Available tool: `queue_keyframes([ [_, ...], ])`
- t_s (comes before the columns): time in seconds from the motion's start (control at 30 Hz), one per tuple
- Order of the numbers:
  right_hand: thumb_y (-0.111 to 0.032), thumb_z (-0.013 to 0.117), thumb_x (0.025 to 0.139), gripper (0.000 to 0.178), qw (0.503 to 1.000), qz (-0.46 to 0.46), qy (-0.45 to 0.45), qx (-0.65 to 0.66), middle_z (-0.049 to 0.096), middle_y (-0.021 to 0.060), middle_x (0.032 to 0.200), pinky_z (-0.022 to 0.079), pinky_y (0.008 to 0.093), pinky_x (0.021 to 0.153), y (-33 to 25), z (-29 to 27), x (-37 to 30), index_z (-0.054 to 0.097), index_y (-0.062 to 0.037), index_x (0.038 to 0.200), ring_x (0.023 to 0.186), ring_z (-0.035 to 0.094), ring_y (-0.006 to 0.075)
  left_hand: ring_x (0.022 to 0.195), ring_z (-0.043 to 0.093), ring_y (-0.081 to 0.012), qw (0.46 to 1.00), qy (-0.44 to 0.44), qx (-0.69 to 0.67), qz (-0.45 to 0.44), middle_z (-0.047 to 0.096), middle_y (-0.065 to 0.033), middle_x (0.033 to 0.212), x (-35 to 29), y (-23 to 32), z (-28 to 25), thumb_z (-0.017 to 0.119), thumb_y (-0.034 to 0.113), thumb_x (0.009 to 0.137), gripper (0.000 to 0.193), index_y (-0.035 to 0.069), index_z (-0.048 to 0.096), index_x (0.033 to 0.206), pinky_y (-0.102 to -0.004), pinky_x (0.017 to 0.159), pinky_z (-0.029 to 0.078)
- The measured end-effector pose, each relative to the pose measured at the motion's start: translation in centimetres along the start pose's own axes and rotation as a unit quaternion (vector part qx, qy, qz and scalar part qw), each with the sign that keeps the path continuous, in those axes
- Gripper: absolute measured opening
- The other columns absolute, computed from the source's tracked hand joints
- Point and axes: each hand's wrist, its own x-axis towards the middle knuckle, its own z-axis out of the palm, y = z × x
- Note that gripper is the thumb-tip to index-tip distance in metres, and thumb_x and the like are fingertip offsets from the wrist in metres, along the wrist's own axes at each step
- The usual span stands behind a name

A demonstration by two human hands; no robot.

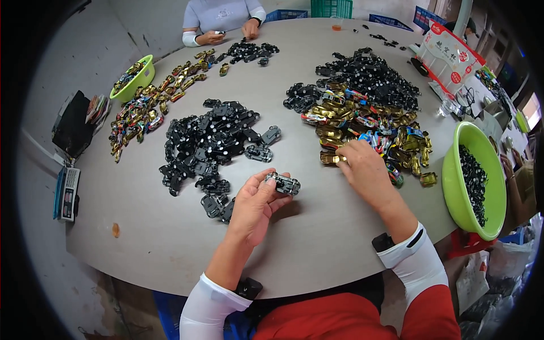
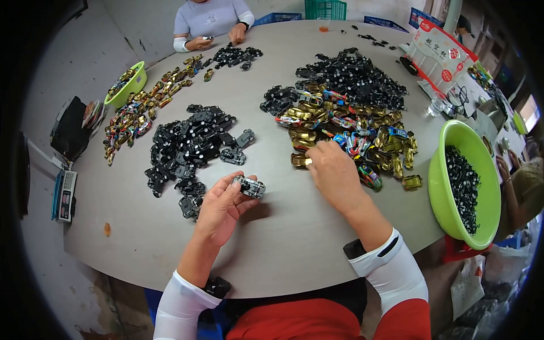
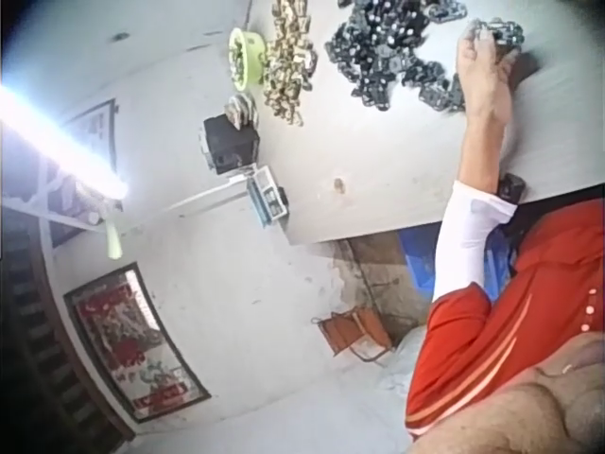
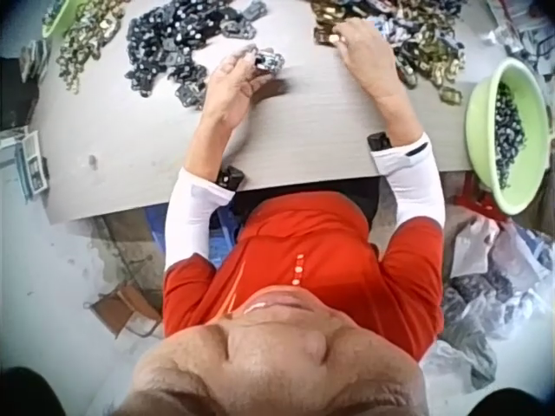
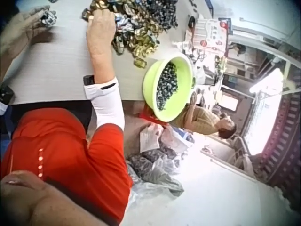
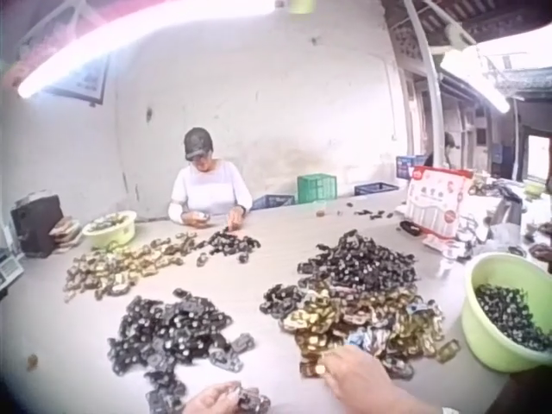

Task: Manually assemble small plastic toy car components on a production line table.

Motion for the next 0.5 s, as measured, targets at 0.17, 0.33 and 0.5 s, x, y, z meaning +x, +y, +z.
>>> queue_keyframes([
  [0.17, -0.007, 0.067, 0.078, 0.013, 0.997, -0.003, -0.069, 0.021, 0.062, 0.0072, 0.084, 0.049, 0.0370, 0.074, 1.2, 2.3, -0.1, 0.064, -0.0040, 0.090, 0.082, 0.059, 0.0271, 0.100, 0.063, -0.0219, 0.999, -0.021, -0.039, -0.009, 0.059, -0.0158, 0.121, 0.6, -0.6, -0.7, 0.054, 0.016, 0.097, 0.038, 0.003, 0.042, 0.130, -0.0374, 0.086, 0.055],
  [0.33, -0.008, 0.068, 0.082, 0.016, 0.918, 0.144, -0.178, 0.323, 0.061, 0.0003, 0.075, 0.047, 0.0276, 0.059, -1.9, 1.1, 2.3, 0.064, -0.0025, 0.096, 0.065, 0.057, 0.0126, 0.095, 0.064, -0.0196, 0.999, -0.002, -0.051, -0.017, 0.061, -0.0116, 0.111, 0.6, -0.2, -1.0, 0.053, 0.014, 0.097, 0.037, 0.003, 0.043, 0.131, -0.0376, 0.084, 0.056],
  [0.5, -0.011, 0.068, 0.086, 0.021, 0.728, 0.324, -0.313, 0.516, 0.060, -0.0025, 0.074, 0.039, 0.0175, 0.053, -1.7, 1.5, 2.3, 0.062, -0.0024, 0.104, 0.064, 0.052, 0.0017, 0.094, 0.063, -0.0157, 0.999, -0.009, -0.033, -0.003, 0.060, -0.0076, 0.107, 0.7, -0.3, -1.2, 0.054, 0.008, 0.096, 0.037, 0.002, 0.043, 0.131, -0.0338, 0.082, 0.055],
])
